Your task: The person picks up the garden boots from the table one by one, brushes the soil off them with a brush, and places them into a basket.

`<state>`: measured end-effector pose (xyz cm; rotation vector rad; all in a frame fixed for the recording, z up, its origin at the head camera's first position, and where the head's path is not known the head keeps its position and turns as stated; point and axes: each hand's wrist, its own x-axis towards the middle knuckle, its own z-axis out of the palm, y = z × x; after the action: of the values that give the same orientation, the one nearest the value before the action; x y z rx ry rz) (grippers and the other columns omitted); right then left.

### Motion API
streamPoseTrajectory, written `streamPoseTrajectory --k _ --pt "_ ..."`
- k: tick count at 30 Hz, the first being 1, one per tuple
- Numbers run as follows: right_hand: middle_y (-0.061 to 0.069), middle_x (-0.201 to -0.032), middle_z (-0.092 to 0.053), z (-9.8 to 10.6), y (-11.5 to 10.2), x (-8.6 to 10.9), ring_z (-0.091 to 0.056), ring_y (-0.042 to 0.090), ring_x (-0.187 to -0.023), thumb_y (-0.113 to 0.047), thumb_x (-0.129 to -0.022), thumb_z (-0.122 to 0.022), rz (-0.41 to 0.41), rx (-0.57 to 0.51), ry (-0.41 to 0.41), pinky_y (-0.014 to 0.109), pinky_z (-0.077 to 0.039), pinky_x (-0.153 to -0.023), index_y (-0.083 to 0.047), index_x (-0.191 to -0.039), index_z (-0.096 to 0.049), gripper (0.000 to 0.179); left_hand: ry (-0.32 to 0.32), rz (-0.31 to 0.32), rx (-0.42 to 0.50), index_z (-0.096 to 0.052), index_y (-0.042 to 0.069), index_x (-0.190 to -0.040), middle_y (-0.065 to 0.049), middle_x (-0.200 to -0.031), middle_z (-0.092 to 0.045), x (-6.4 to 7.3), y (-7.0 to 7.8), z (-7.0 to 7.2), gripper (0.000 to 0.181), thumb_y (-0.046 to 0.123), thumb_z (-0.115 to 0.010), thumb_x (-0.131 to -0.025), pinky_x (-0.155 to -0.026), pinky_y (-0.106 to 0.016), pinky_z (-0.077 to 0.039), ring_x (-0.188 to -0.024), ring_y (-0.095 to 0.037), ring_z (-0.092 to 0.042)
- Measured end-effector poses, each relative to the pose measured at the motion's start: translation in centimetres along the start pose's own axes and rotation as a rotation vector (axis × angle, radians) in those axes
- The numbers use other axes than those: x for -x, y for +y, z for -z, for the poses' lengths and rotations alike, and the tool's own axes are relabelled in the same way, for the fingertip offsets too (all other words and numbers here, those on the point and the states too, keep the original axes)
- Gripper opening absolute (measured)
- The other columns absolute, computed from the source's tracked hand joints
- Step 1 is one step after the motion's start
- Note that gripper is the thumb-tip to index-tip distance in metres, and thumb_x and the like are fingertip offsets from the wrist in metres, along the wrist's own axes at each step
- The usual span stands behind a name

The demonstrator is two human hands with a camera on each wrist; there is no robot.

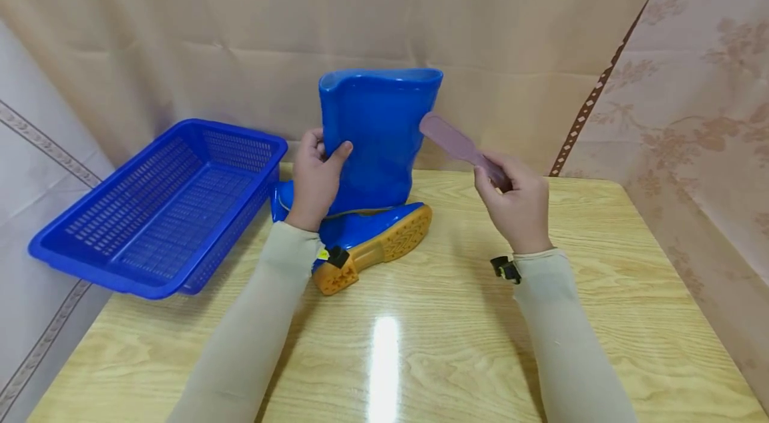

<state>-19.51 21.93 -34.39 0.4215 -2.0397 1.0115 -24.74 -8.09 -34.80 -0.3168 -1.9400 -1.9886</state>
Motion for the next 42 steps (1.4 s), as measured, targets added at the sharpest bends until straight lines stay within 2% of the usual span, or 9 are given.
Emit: streamPoseTrajectory --k 4,8,12,16,19,25,28,35,42 --pt "0.016 -0.089 -0.075 -0.1 0.0 -0.3 -0.047 0.003 -0.059 -0.004 -0.092 -0.074 -0.034 -0.042 0.103 0.012 -0.035 -0.055 0.001 -0.107 -0.079 0.017 0.003 -0.031 0.160 -0.050 0.002 -0.132 -0.020 -0.139 -0.062 -0.2 0.2 0.4 0.032 0.013 -0.062 -0.105 -0.110 -0.051 -0.047 -0.129 -0.031 -0.061" --pt "0.015 -0.089 -0.074 -0.1 0.3 -0.3 -0.046 0.005 -0.058 -0.004 -0.093 -0.072 -0.043 -0.017 0.091 0.014 -0.035 -0.054 -0.001 -0.108 -0.079 0.017 -0.050 -0.024 0.212 -0.048 0.004 -0.137 -0.018 -0.143 -0.059 -0.2 -0.3 1.0 0.035 0.012 -0.060 -0.105 -0.112 -0.048 -0.046 -0.132 -0.030 -0.058" --pt "0.012 -0.086 -0.073 -0.2 0.5 -0.1 -0.044 0.009 -0.054 -0.007 -0.094 -0.071 -0.034 0.009 0.044 0.015 -0.033 -0.050 -0.003 -0.110 -0.079 0.018 -0.110 0.034 0.133 -0.043 0.006 -0.146 -0.013 -0.147 -0.055 0.2 -1.2 1.7 0.044 0.017 -0.059 -0.106 -0.115 -0.046 -0.042 -0.136 -0.025 -0.053" --pt "0.012 -0.086 -0.074 -0.3 0.6 0.0 -0.044 0.009 -0.053 -0.007 -0.094 -0.071 -0.034 0.014 0.033 0.015 -0.032 -0.050 -0.003 -0.111 -0.079 0.019 -0.136 0.091 -0.057 -0.046 0.014 -0.148 -0.010 -0.136 -0.059 0.8 -1.6 2.1 0.050 0.031 -0.064 -0.104 -0.110 -0.048 -0.046 -0.126 -0.023 -0.056" --pt "0.012 -0.088 -0.074 -0.2 0.6 0.0 -0.044 0.007 -0.054 -0.006 -0.094 -0.072 -0.045 0.006 0.030 0.014 -0.032 -0.051 -0.004 -0.111 -0.080 0.019 -0.140 0.088 -0.188 -0.052 0.012 -0.139 -0.011 -0.123 -0.063 1.3 -1.6 2.1 0.050 0.035 -0.071 -0.099 -0.104 -0.048 -0.049 -0.116 -0.024 -0.059" --pt "0.012 -0.086 -0.075 -0.1 0.4 0.0 -0.044 0.004 -0.053 -0.007 -0.095 -0.071 -0.074 0.002 0.035 0.012 -0.032 -0.050 -0.005 -0.112 -0.080 0.019 -0.027 0.050 -0.253 -0.060 0.008 -0.119 -0.009 -0.102 -0.069 1.4 -0.9 1.3 0.040 0.032 -0.080 -0.093 -0.091 -0.040 -0.052 -0.099 -0.019 -0.063" --pt "0.011 -0.081 -0.073 0.0 0.4 -0.2 -0.044 0.004 -0.052 -0.009 -0.095 -0.072 -0.107 0.004 0.078 0.013 -0.033 -0.050 -0.005 -0.111 -0.080 0.019 0.024 0.009 -0.195 -0.063 0.007 -0.117 -0.010 -0.102 -0.070 0.9 -0.3 0.7 0.034 0.028 -0.078 -0.094 -0.086 -0.038 -0.054 -0.096 -0.019 -0.065" --pt "0.010 -0.075 -0.069 0.5 0.5 -0.6 -0.044 0.003 -0.051 -0.013 -0.095 -0.071 -0.166 0.004 0.182 0.015 -0.033 -0.049 -0.007 -0.112 -0.081 0.020 0.063 -0.064 -0.075 -0.065 0.004 -0.117 -0.010 -0.107 -0.072 -0.2 0.5 0.0 0.028 0.022 -0.074 -0.098 -0.084 -0.033 -0.057 -0.094 -0.017 -0.067" --pt "0.003 -0.074 -0.066 0.6 0.7 -0.6 -0.044 0.003 -0.051 -0.013 -0.096 -0.070 -0.192 -0.001 0.189 0.015 -0.033 -0.048 -0.008 -0.113 -0.080 0.021 0.226 -0.158 0.103 -0.068 0.003 -0.117 -0.002 -0.100 -0.073 -0.6 0.7 -0.1 0.024 0.015 -0.074 -0.097 -0.075 -0.029 -0.053 -0.088 -0.016 -0.066"
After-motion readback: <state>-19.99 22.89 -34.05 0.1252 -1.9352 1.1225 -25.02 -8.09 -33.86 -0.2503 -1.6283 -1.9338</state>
